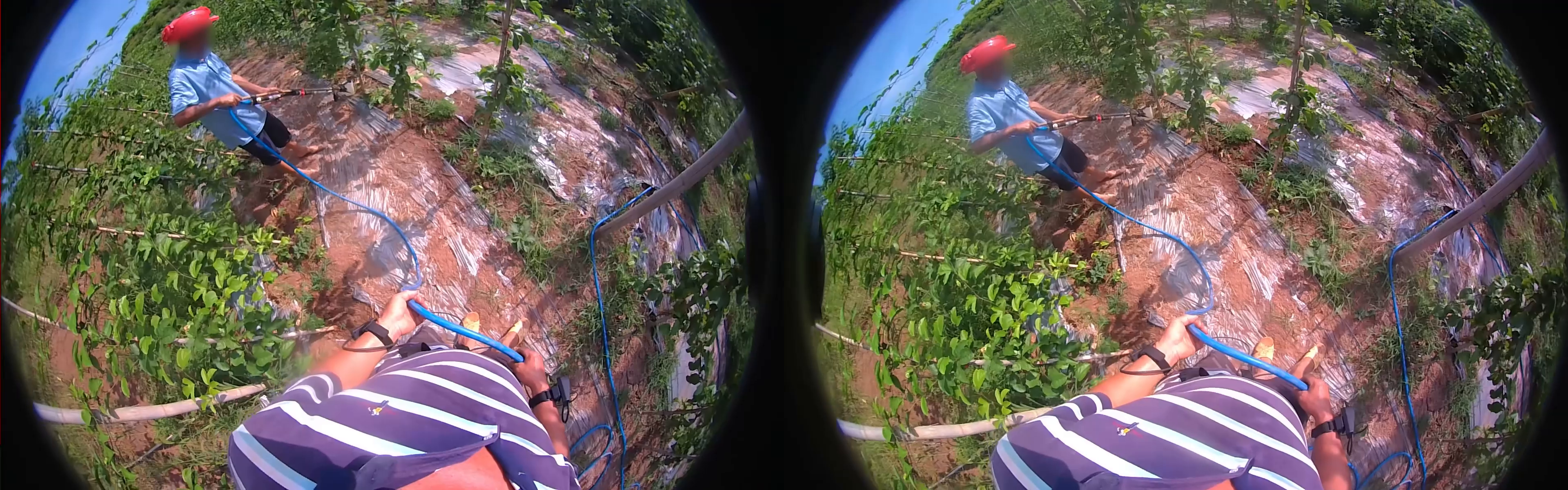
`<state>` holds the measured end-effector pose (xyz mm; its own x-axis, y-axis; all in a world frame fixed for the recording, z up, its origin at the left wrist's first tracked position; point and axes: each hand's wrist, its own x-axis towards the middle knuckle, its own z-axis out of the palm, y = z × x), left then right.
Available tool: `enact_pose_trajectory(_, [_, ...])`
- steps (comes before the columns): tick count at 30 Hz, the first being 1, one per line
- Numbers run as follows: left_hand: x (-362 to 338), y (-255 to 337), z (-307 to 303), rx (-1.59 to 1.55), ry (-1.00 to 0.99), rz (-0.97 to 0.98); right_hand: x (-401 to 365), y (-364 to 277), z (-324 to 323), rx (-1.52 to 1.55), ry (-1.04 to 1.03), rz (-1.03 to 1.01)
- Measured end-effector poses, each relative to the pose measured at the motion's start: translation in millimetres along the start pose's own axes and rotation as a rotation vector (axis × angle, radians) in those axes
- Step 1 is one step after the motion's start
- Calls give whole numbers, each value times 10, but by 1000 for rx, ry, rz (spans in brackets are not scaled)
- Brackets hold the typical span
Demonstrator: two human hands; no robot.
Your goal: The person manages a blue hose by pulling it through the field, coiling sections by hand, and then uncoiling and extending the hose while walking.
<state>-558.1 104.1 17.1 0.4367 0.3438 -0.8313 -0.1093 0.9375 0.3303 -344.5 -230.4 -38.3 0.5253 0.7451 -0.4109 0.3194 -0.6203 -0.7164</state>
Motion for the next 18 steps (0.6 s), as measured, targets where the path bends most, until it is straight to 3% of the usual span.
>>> enact_pose_trajectory(18, [-70,4,-60,-135,-6,72,109,-146,-61,-103,-38,27])
